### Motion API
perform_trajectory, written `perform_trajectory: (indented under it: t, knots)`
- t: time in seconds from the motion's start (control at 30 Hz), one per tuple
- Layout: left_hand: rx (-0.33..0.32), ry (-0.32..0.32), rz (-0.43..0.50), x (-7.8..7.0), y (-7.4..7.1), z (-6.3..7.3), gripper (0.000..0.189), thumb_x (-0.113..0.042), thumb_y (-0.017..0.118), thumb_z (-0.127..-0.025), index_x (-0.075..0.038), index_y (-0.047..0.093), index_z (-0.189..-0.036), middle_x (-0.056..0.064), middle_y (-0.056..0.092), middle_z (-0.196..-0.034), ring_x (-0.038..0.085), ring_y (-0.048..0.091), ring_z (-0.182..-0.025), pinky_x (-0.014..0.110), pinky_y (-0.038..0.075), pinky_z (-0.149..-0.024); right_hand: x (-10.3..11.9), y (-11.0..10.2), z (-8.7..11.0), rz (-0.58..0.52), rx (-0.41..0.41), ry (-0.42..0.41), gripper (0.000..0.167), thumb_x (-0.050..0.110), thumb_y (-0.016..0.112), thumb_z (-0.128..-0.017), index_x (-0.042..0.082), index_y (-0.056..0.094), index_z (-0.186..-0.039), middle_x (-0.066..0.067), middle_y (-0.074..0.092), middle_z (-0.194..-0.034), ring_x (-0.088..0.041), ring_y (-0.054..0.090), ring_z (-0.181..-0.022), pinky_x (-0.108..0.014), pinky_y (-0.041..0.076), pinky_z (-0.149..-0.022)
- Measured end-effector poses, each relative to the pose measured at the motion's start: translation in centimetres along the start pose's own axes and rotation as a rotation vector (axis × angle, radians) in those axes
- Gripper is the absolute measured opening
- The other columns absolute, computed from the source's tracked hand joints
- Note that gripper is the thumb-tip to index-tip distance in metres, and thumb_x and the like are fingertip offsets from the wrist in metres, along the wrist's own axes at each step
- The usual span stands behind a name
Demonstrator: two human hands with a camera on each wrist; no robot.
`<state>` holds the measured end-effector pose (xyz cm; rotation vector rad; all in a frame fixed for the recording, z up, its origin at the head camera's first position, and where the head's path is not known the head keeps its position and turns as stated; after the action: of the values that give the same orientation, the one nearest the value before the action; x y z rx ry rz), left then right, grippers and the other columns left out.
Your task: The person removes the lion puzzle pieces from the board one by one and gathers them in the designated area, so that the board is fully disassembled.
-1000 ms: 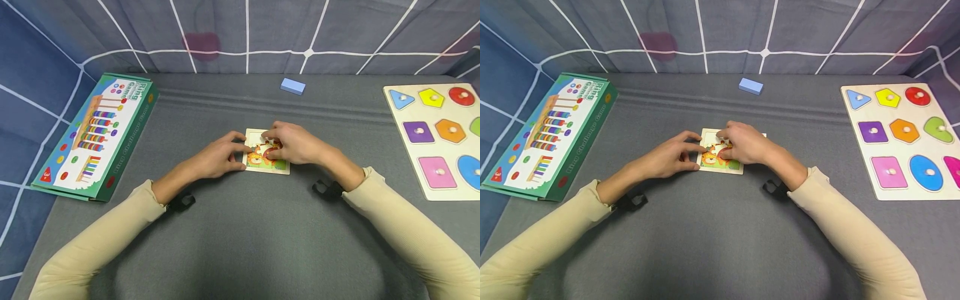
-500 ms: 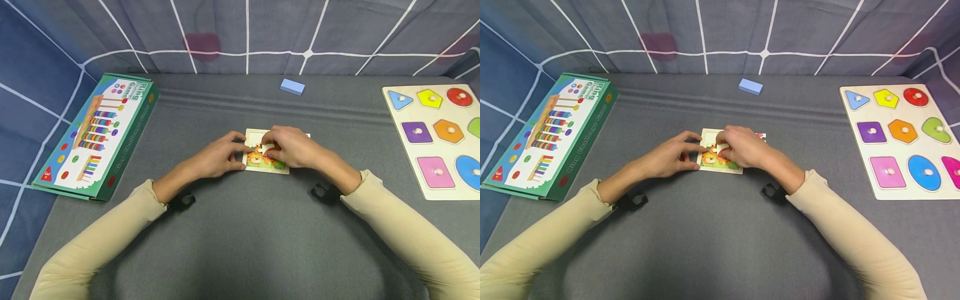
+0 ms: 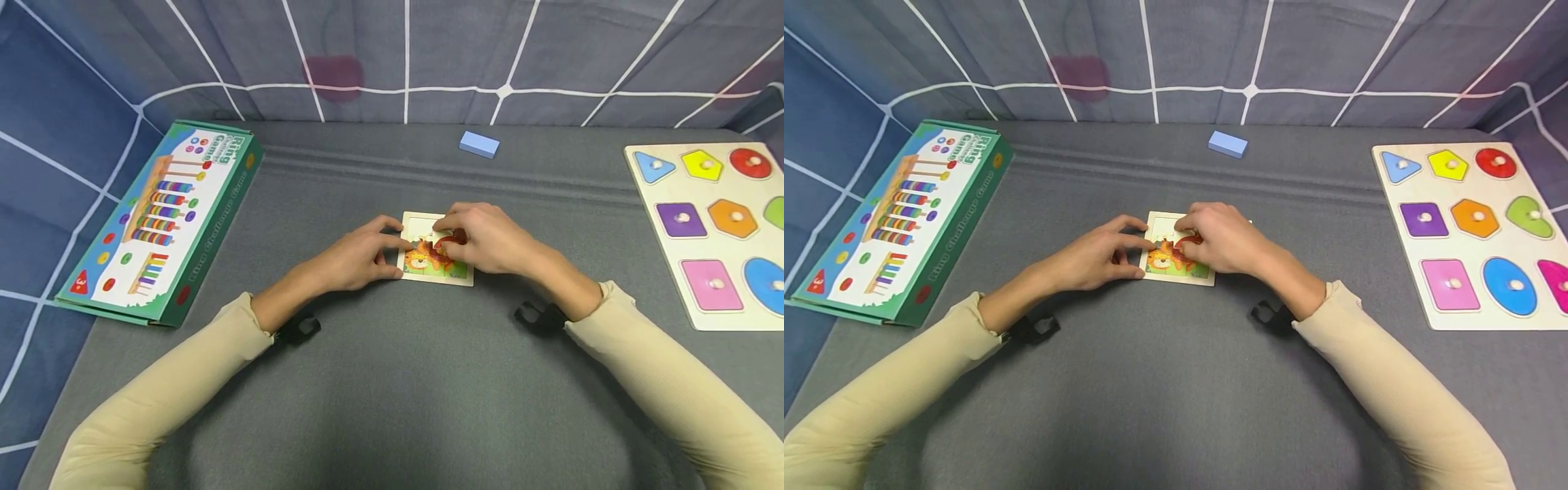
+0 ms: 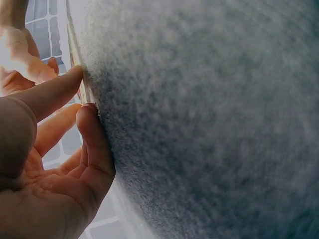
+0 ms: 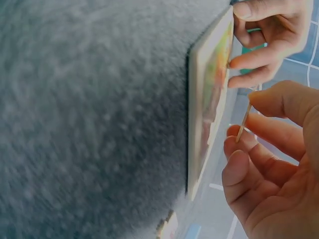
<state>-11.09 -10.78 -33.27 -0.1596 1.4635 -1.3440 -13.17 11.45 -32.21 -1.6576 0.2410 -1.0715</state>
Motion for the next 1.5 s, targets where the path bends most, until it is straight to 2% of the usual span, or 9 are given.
perform_trajectory:
  t: [0.27,0.5,0.67,0.93,1.3,1.5]
  knots:
    - [-0.005,0.004,-0.006,0.1,0.1,-0.1,0.044,-0.022,0.073,-0.092,-0.013,0.063,-0.134,0.010,0.038,-0.147,0.011,0.057,-0.079,0.030,0.046,-0.070,0.0,-0.7,0.8,0.009,-0.050,-0.041,0.027,0.012,0.068,-0.088,0.002,0.072,-0.113,-0.002,0.065,-0.097,-0.016,0.055,-0.073,-0.035,0.043,-0.069]
    - [0.005,0.006,-0.021,-0.2,0.1,0.0,0.046,-0.023,0.072,-0.093,-0.012,0.061,-0.136,0.010,0.026,-0.160,0.008,0.057,-0.075,0.031,0.045,-0.073,-0.5,-1.1,2.1,0.001,-0.064,-0.031,0.024,0.010,0.066,-0.090,0.004,0.071,-0.113,-0.002,0.066,-0.101,-0.018,0.057,-0.076,-0.036,0.043,-0.068]
    - [0.012,0.011,-0.002,0.0,0.1,-0.1,0.045,-0.020,0.073,-0.092,-0.010,0.062,-0.135,0.010,0.033,-0.157,0.008,0.057,-0.072,0.031,0.044,-0.073,-1.0,-1.3,3.0,-0.004,-0.077,-0.040,0.023,0.006,0.064,-0.092,0.005,0.071,-0.114,-0.002,0.066,-0.101,-0.016,0.057,-0.076,-0.036,0.042,-0.068]
    - [0.011,0.006,0.000,0.2,0.2,-0.1,0.045,-0.020,0.073,-0.092,-0.010,0.062,-0.134,0.010,0.034,-0.156,0.008,0.057,-0.072,0.031,0.044,-0.072,-1.7,-2.0,4.6,0.024,-0.138,-0.055,0.023,0.005,0.066,-0.091,0.007,0.071,-0.113,0.001,0.066,-0.103,-0.011,0.053,-0.072,-0.035,0.042,-0.066]
    - [0.012,0.018,0.001,0.2,0.2,-0.1,0.044,-0.020,0.073,-0.092,-0.009,0.062,-0.133,0.012,0.034,-0.155,0.008,0.058,-0.073,0.032,0.045,-0.073,-3.4,-3.0,6.8,0.069,-0.189,0.026,0.024,0.003,0.069,-0.090,0.006,0.072,-0.113,0.000,0.066,-0.104,-0.011,0.053,-0.074,-0.035,0.042,-0.067]
    - [0.012,0.017,-0.001,0.1,0.1,-0.1,0.045,-0.021,0.073,-0.092,-0.010,0.062,-0.134,0.011,0.034,-0.156,0.007,0.058,-0.073,0.032,0.045,-0.073,-4.5,-3.4,7.8,0.094,-0.211,0.070,0.024,0.002,0.069,-0.089,0.003,0.071,-0.113,-0.007,0.066,-0.105,-0.021,0.059,-0.081,-0.044,0.042,-0.072]
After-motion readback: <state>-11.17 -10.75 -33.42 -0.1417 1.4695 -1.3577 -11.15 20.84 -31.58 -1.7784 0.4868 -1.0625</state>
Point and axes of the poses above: each hand's wrist, its own z-axis away from the middle knuckle, its own y-axis out of the palm, x = y × z, the point moved 2 cm from there along -z, towards the middle knuckle
